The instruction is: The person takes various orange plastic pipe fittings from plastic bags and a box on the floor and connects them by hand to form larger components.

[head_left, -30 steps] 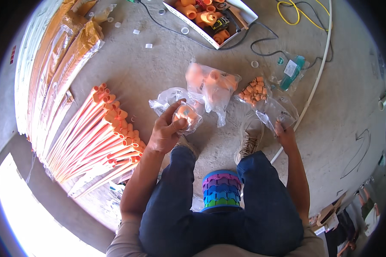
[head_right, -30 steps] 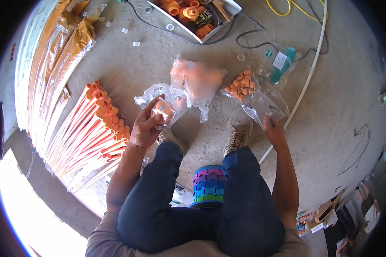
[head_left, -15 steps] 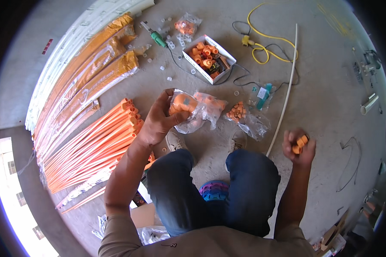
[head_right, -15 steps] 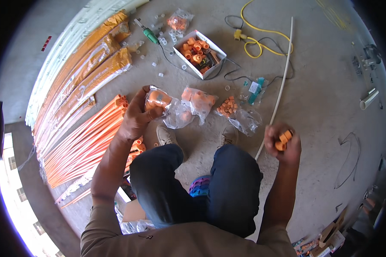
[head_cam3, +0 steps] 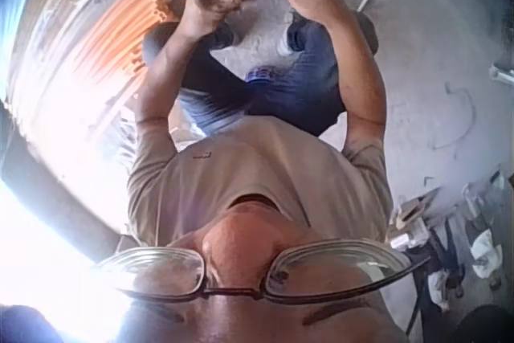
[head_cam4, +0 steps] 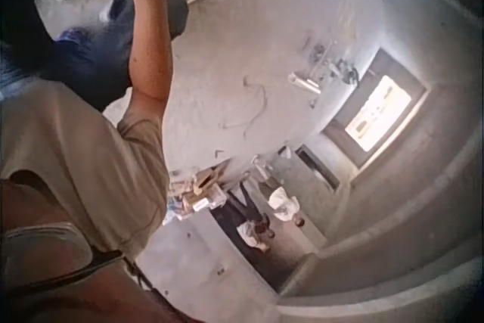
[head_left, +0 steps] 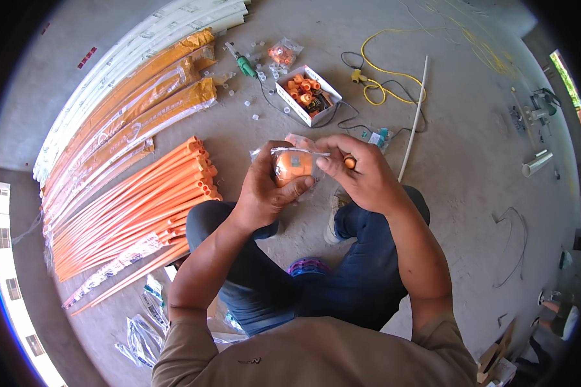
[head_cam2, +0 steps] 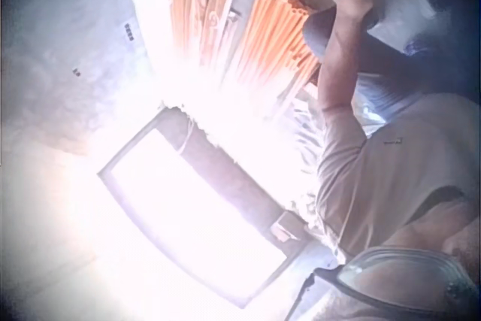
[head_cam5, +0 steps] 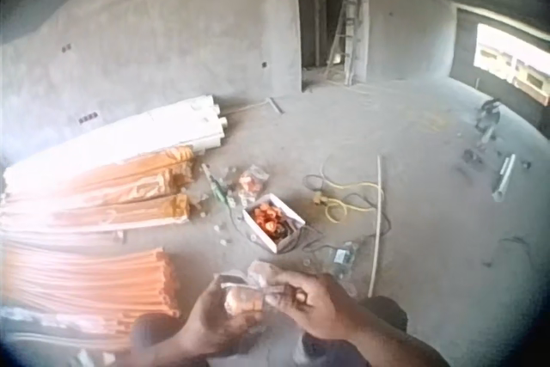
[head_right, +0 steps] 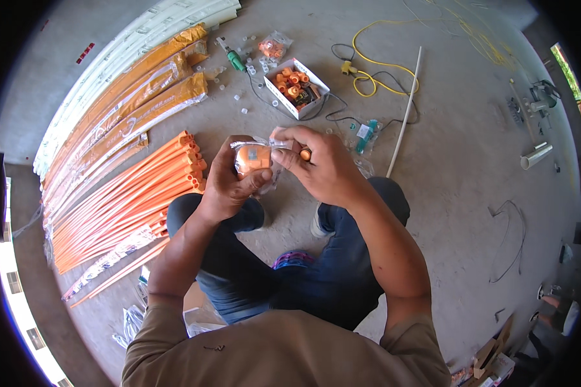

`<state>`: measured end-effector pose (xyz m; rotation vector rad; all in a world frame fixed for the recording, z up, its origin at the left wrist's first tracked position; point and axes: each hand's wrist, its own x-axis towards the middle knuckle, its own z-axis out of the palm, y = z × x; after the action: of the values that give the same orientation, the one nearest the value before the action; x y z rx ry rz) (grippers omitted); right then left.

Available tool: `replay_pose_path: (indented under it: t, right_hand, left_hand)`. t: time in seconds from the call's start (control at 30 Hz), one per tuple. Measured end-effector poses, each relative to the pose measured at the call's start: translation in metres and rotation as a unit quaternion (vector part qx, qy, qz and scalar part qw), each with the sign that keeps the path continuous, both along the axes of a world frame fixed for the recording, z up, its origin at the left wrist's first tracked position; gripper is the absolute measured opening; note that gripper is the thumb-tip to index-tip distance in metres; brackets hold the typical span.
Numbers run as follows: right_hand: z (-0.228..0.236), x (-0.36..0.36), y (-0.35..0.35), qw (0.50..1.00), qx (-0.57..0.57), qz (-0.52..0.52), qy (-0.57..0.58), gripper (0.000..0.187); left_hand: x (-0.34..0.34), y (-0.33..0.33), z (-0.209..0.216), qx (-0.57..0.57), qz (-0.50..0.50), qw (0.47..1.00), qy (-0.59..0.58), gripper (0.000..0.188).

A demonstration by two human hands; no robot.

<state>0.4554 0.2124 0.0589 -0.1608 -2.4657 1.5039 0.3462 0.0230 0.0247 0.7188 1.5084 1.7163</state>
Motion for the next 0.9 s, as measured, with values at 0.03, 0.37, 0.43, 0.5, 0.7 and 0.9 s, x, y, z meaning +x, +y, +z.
replay_pose_path:
  t: [0.03, 0.37, 0.43, 0.5, 0.7, 0.9]
  right_hand:
    - [0.005, 0.0, -0.002, 0.999, 0.002, 0.006, -0.043, 0.027]
    - [-0.037, -0.002, -0.01, 0.978, -0.205, -0.045, 0.012, 0.018]
    - [-0.036, -0.003, -0.011, 0.99, -0.122, -0.032, 0.059, 0.018]
    - [-0.041, -0.004, -0.005, 0.993, 0.015, 0.052, 0.103, 0.02]
    - [-0.056, 0.006, -0.014, 0.992, -0.016, 0.117, -0.034, 0.027]
    - [-0.06, 0.008, -0.011, 0.995, 0.013, 0.084, -0.047, 0.024]
  left_hand:
    - [0.005, 0.0, 0.001, -0.022, 0.017, 0.999, 0.021, 0.057]
    - [-0.004, -0.015, -0.04, -0.076, -0.042, 0.983, 0.162, 0.083]
    - [-0.018, -0.019, -0.046, 0.057, -0.1, 0.977, 0.181, 0.081]
    - [-0.018, -0.021, -0.041, 0.026, -0.126, 0.985, 0.114, 0.07]
    - [0.005, -0.01, -0.053, 0.019, -0.15, 0.967, 0.204, 0.025]
    - [0.012, -0.006, -0.054, -0.088, -0.148, 0.967, 0.188, 0.019]
